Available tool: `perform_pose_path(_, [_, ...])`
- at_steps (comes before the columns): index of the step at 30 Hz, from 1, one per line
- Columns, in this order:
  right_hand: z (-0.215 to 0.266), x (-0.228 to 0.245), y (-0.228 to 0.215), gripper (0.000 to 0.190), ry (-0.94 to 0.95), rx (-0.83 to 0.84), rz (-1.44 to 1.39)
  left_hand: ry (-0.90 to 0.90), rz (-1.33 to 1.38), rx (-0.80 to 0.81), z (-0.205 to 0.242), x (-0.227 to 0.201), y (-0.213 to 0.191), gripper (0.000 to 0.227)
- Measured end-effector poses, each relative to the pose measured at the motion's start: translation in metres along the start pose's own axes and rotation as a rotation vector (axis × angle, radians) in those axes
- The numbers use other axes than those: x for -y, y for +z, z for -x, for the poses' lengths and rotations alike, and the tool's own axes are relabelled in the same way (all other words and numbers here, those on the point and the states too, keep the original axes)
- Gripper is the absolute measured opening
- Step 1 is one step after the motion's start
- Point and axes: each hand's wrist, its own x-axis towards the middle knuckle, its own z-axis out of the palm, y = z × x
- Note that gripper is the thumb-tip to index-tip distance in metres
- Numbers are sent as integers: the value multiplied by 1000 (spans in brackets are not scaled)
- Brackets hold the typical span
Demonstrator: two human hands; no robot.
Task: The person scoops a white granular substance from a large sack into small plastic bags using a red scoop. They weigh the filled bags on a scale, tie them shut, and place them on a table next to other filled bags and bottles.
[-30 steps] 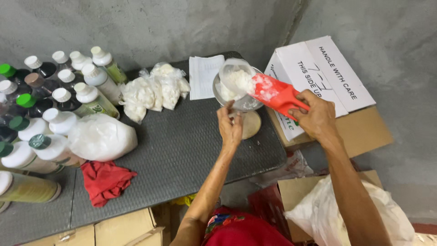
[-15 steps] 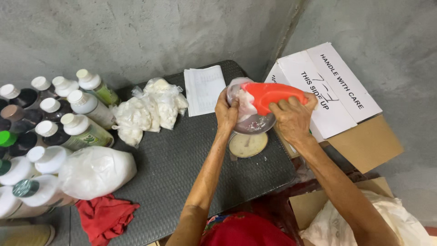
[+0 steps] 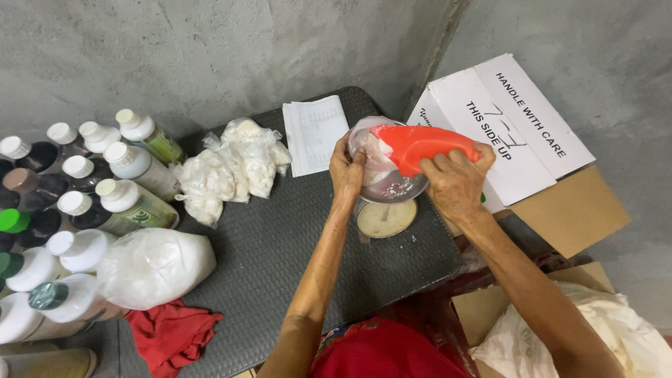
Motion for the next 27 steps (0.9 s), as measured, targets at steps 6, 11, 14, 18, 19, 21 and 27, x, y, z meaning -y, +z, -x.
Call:
perform_pose_path(6, [4, 0, 5, 11, -25, 51, -14, 40, -9, 18, 5, -6, -2, 49])
perform_pose_path(11, [8, -2, 4, 9, 61, -11, -53, -44, -127, 78, 10, -15, -10, 48])
perform_pose_path(14, [5, -5, 1, 9, 99, -10, -92, -77, -474, 196, 7, -21, -15, 33])
perform_pose_path(18, [2, 2, 0, 14, 142, 35, -68, 44, -473, 372, 5, -8, -10, 25])
perform_pose_path(19, [1, 3, -1, 14, 144, 32, -79, 143, -459, 389, 4, -2, -8, 25])
perform_pose_path(21, [-1, 5, -2, 12, 152, 23, -102, 331, -486, 417, 1, 10, -4, 25])
perform_pose_path(27, [-13, 4, -10, 14, 216, 72, -207, 641, -696, 404, -3, 24, -1, 23])
